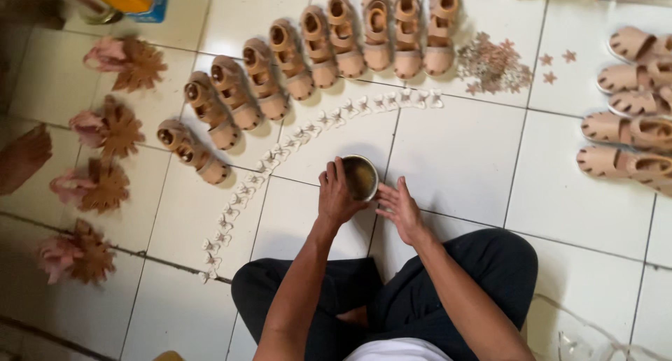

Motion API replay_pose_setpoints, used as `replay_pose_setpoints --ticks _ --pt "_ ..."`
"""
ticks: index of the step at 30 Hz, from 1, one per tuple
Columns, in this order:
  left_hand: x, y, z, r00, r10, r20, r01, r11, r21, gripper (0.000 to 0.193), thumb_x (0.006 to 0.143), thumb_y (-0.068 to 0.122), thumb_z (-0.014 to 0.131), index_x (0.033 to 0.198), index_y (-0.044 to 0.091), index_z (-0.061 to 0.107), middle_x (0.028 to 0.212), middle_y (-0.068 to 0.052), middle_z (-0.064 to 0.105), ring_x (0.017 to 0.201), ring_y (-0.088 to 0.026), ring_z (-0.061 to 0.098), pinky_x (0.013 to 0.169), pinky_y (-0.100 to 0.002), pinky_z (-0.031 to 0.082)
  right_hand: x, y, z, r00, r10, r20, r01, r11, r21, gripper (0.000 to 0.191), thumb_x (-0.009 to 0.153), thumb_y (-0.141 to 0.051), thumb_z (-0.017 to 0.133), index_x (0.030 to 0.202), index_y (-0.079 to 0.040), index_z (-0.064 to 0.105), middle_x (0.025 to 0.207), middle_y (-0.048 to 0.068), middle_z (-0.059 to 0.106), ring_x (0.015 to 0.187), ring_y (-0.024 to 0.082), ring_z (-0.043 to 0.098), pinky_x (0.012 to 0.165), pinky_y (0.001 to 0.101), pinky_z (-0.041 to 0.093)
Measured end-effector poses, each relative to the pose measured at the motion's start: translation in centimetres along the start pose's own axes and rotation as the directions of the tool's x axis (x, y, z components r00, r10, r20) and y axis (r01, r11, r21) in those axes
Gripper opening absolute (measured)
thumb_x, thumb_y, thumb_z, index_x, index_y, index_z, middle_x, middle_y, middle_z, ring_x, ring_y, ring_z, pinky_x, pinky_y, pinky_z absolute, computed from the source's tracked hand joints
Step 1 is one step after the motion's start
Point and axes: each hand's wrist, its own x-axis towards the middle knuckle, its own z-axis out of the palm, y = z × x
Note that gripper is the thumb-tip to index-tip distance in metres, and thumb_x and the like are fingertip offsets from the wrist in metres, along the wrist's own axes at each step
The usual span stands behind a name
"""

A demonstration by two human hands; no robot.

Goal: The person sits on the floor and assembles beige children's shoes by hand. They pick up shoe parts, apply adhesive from a small metal bowl, and attach decorative elements to the shoe uppers. The person handles multiple shoes one at a time, placing finished units aside.

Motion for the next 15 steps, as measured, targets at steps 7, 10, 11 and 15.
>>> replay_pose_setpoints --ticks 7,10,11,15 --pt "-5.1 -0.5 -2.7 0.982 -0.178 -0.065 0.152 0.944 -0.294 0.144 0.051 0.045 0.1 0.153 -0.011 0.017 0.143 -0.03 0.041 0.132 -0.045 0.041 0.11 -0.052 0.037 -5.7 -0.6 0.1 0.924 -0.216 0.317 0.181 0.974 0.134 0.087 0.108 -0.064 0.022 0.148 0.009 0.048 0.162 0.017 0.045 0.145 0.036 0.039 0.113 0.0505 0.041" --pt "-7.7 0.0 -5.7 0.984 -0.18 -0.006 0.169 0.936 -0.31 0.155 0.048 0.049 0.1 0.154 -0.015 0.006 0.142 -0.03 0.04 0.132 -0.045 0.039 0.111 -0.053 0.036 -7.8 -0.9 1.2 0.944 -0.169 0.284 0.136 0.982 0.134 0.078 0.104 -0.059 0.024 0.155 -0.003 0.042 0.16 0.012 0.044 0.143 0.03 0.04 0.114 0.0438 0.038" --pt "-8.3 0.6 -6.6 0.992 -0.118 -0.045 0.098 0.946 -0.309 0.155 0.049 0.05 0.1 0.154 -0.015 0.007 0.144 -0.031 0.04 0.133 -0.046 0.039 0.111 -0.053 0.037 -8.0 -1.0 1.8 0.934 -0.197 0.299 0.18 0.98 0.082 0.071 0.104 -0.053 0.032 0.155 -0.004 0.038 0.161 0.01 0.041 0.145 0.027 0.039 0.113 0.0439 0.038" --pt "-10.8 2.2 -9.2 0.993 -0.084 -0.083 0.059 0.962 -0.265 0.151 0.048 0.052 0.099 0.156 -0.01 0.015 0.148 -0.033 0.037 0.135 -0.047 0.038 0.106 -0.053 0.044 -9.1 -0.2 4.0 0.88 -0.36 0.308 0.42 0.895 -0.153 0.065 0.1 -0.027 0.06 0.156 -0.003 0.036 0.161 0.011 0.042 0.146 0.023 0.041 0.115 0.0391 0.039"
